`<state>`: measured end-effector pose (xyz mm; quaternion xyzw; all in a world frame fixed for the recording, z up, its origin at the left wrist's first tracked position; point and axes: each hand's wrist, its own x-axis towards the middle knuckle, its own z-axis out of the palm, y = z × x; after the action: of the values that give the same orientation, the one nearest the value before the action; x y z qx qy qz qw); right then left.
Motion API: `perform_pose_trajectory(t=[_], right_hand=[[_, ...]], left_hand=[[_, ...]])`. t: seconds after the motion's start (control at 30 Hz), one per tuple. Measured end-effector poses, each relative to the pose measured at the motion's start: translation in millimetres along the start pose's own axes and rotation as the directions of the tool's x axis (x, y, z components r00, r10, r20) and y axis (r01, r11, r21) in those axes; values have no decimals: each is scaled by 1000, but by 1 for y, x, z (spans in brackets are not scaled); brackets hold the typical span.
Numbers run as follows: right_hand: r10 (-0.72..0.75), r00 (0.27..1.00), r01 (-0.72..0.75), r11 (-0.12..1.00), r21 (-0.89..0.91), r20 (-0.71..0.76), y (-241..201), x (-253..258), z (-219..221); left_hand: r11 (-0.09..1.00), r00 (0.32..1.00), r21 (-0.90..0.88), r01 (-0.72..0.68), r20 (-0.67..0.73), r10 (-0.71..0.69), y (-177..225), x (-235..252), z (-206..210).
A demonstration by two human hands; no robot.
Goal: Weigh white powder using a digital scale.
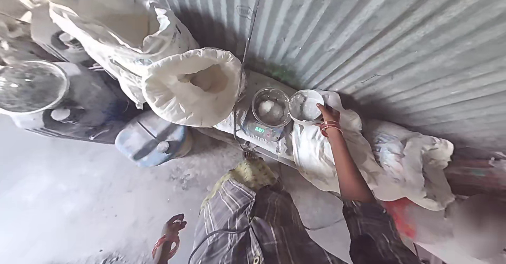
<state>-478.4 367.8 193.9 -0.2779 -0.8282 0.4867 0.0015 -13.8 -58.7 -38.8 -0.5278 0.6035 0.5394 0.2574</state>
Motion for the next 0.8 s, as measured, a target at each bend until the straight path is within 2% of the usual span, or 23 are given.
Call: perform_pose_trajectory(t=[0.1,0.17,0.23,0.3,0.37,0.4,0.47,0.53,0.6,0.7,0.8], right_hand=[[21,999,-21,1000,7,-30,4,-26,-16],[45,998,-45,999,-4,-32,10,-44,-23],[105,994,-105,994,-2,-11,19,-66,-26],[168,985,-167,986,-26,41,28,-91,-22],[207,968,-200,978,-60,142,37,-110,-16],[217,954,-203,975,-89,206,43,-119,-12],[224,919,-185,972,-147,324,52,-131,1],[236,866,-163,967,-196,441,55,-139,16],[229,823,-132,967,-217,520,58,-140,31],[222,774,-89,965,-247,593,52,-127,46],[252,683,-70,957,-282,686,37,-110,57]], left_hand=[[997,999,71,-33,40,30,6,9,-2],[991,995,98,-94,53,89,28,10,-1],[972,973,86,-220,88,213,65,11,8],[915,904,18,-404,161,396,118,-3,27],[831,791,-57,-553,277,545,177,-29,57],[804,734,-92,-588,358,578,204,-44,73],[842,670,-121,-525,551,497,250,-73,102],[927,685,-74,-367,653,323,281,-98,126],[959,721,-49,-278,649,242,293,-108,143],[985,776,-85,-151,607,172,293,-96,151],[991,816,-119,-56,567,114,298,-88,153]])
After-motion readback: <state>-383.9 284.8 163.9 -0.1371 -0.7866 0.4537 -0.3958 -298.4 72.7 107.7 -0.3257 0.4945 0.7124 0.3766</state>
